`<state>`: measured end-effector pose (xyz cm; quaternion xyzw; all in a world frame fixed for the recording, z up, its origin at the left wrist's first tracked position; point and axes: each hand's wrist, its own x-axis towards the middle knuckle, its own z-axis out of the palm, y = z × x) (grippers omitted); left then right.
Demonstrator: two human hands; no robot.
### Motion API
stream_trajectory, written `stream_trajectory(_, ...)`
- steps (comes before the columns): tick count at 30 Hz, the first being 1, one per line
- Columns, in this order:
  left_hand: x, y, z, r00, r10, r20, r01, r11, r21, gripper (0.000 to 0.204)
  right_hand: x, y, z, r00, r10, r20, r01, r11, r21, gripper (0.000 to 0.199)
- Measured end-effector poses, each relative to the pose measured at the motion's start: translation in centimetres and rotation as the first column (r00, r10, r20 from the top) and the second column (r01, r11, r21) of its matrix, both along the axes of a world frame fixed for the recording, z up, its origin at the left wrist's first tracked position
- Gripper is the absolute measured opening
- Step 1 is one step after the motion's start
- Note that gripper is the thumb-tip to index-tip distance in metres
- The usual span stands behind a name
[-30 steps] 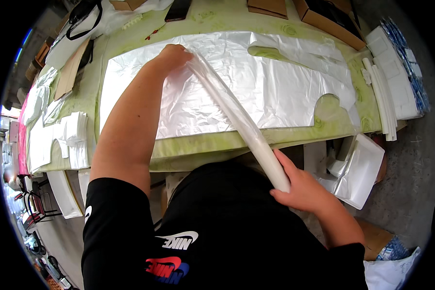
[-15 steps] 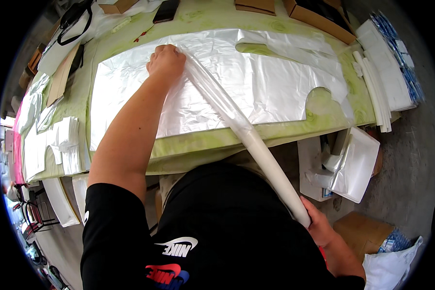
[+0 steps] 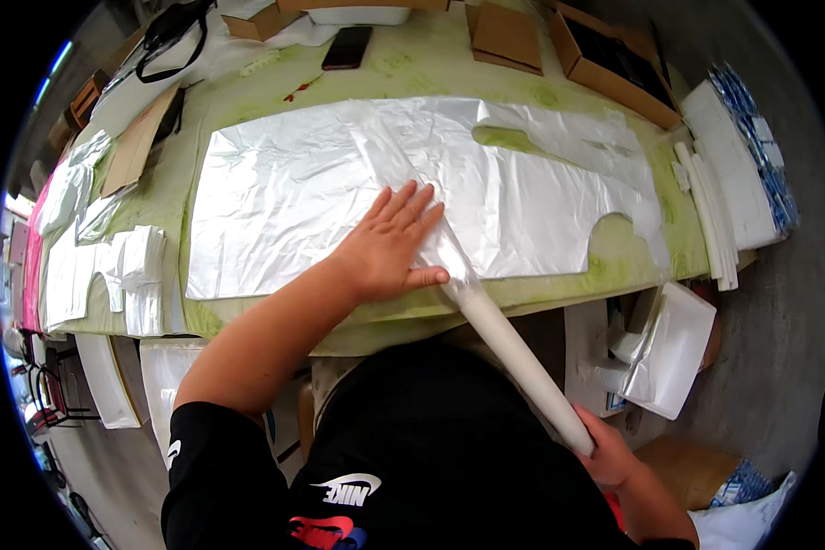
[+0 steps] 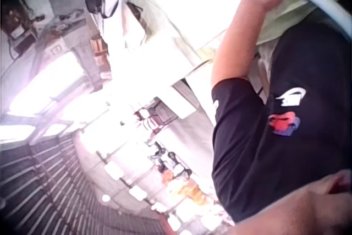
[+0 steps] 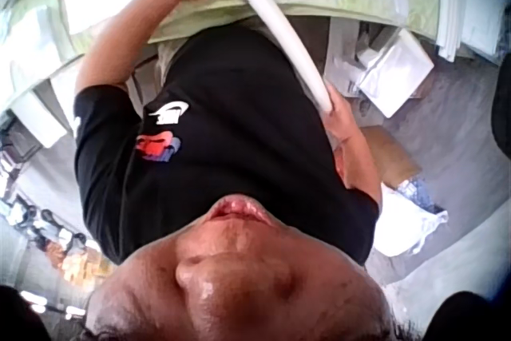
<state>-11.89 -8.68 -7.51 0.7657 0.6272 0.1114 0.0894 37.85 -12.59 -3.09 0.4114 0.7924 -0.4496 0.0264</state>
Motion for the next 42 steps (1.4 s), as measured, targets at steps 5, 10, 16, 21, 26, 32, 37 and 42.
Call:
stream_trajectory(5, -0.5, -0.9, 0.0, 0.989, -0.139, -0.052, 0.139, 0.99, 0.002, 0.118, 5.6, -0.4, 1.1, 1.0, -0.021, 0.013, 0.017, 0.964, 0.265, 0.077)
stream_trajectory(10, -1.5, -1.9, 1.1, 0.948, -0.315, -0.035, 0.315, 0.949, -0.001, 0.128, -2.7, 4.4, 1.3, 0.998, 0.048, -0.037, -0.028, 0.902, 0.43, 0.076)
stream_trajectory(16, -0.1, -3.2, 2.3, 0.938, -0.335, -0.088, 0.319, 0.934, -0.163, 0.114, -17.3, 12.8, 0.6, 0.956, 0.293, 0.0, -0.235, 0.766, 0.599, 0.069)
stream_trajectory(21, 0.3, -4.0, 1.2, 0.955, -0.295, -0.033, 0.292, 0.953, -0.076, 0.097, -19.5, 17.9, -0.7, 0.991, 0.131, 0.037, -0.123, 0.75, 0.65, 0.068)
stream_trajectory(26, 0.3, -4.5, 1.5, 0.945, -0.328, -0.008, 0.328, 0.945, 0.007, 0.084, -18.7, 18.9, -0.9, 0.993, 0.109, -0.054, -0.045, 0.741, 0.67, 0.068)
stream_trajectory(32, 0.7, -4.6, 0.4, 0.948, -0.312, 0.067, 0.315, 0.948, -0.04, 0.072, -20.5, 19.0, -1.2, 0.981, 0.189, 0.047, -0.171, 0.721, 0.671, 0.068)
stream_trajectory(37, 2.0, -4.8, 0.9, 0.961, -0.272, 0.037, 0.273, 0.962, -0.006, 0.059, -21.7, 19.4, -1.3, 0.987, 0.151, 0.056, -0.111, 0.383, 0.917, 0.069)
stream_trajectory(42, 1.0, -4.7, 1.0, 0.902, -0.25, 0.352, 0.251, 0.967, 0.045, 0.053, -24.7, 13.8, -2.1, 0.84, 0.538, -0.069, -0.313, 0.585, 0.748, 0.065)
